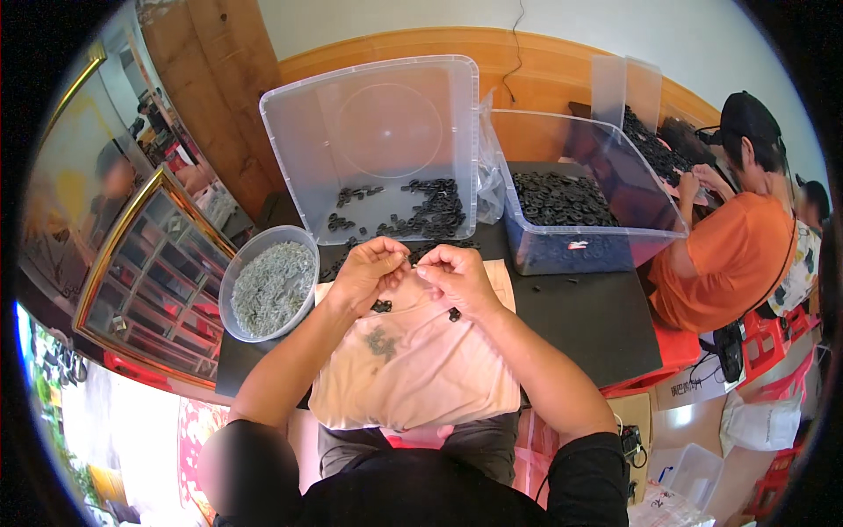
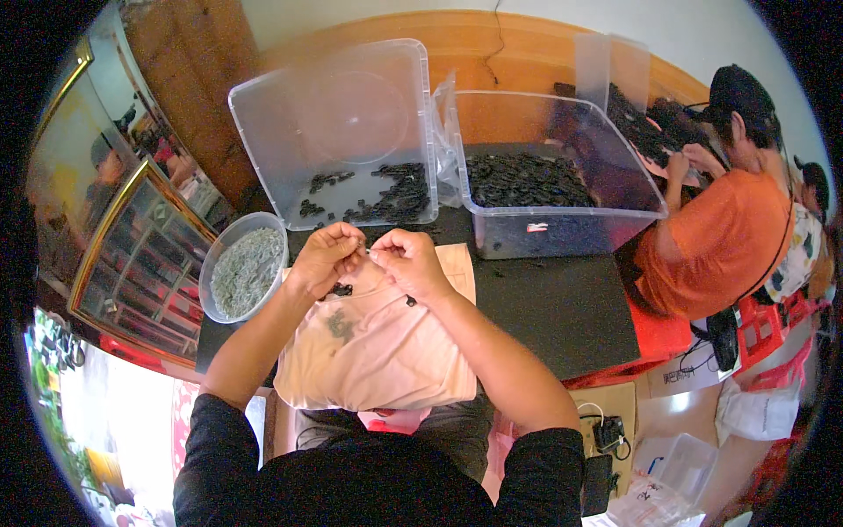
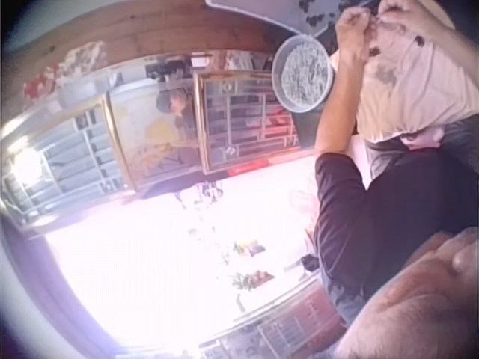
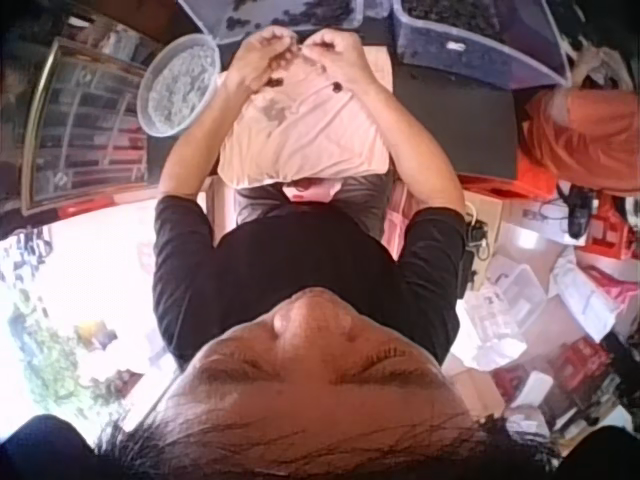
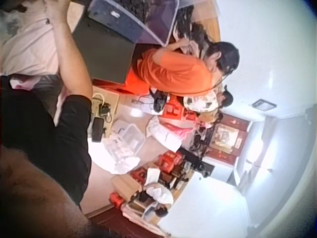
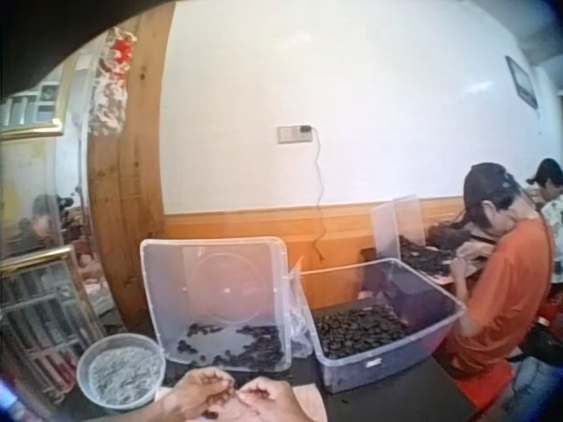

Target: The person sits at a table and repeatedly picks up small black plastic components from a clear bin. They manipulate the components with their hands and place them onto a pink cloth on the table. A second person is visible in the background performing a similar task.

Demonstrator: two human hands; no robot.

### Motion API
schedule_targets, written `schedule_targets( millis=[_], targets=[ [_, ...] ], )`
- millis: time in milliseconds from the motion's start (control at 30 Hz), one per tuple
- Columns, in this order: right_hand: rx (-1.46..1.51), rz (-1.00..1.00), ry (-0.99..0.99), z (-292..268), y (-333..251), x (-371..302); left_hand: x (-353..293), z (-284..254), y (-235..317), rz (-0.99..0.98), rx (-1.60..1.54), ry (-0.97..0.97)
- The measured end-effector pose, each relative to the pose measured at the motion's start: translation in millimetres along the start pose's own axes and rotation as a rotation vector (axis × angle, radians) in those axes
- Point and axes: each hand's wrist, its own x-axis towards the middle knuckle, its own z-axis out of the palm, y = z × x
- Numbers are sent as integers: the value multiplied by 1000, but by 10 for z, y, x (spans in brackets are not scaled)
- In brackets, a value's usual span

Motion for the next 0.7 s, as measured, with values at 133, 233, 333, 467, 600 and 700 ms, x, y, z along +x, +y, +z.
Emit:
schedule_targets(
  millis=[133,233,333,467,600,700],
  targets=[
    [-27,21,-72,-4,-33,-10,-32,-75,37,3,0,18],
    [-59,25,-123,8,-56,-16,-66,-99,60,-14,1,28],
    [-125,29,-174,9,-76,-21,-84,-92,83,-17,19,34],
    [-235,-49,-203,11,-59,-24,-71,-90,94,-5,34,39],
    [-342,-167,-212,7,-34,-23,-79,-63,130,-5,20,32],
    [-397,-187,-198,9,-55,-21,-93,-54,161,-3,12,25]
  ],
)
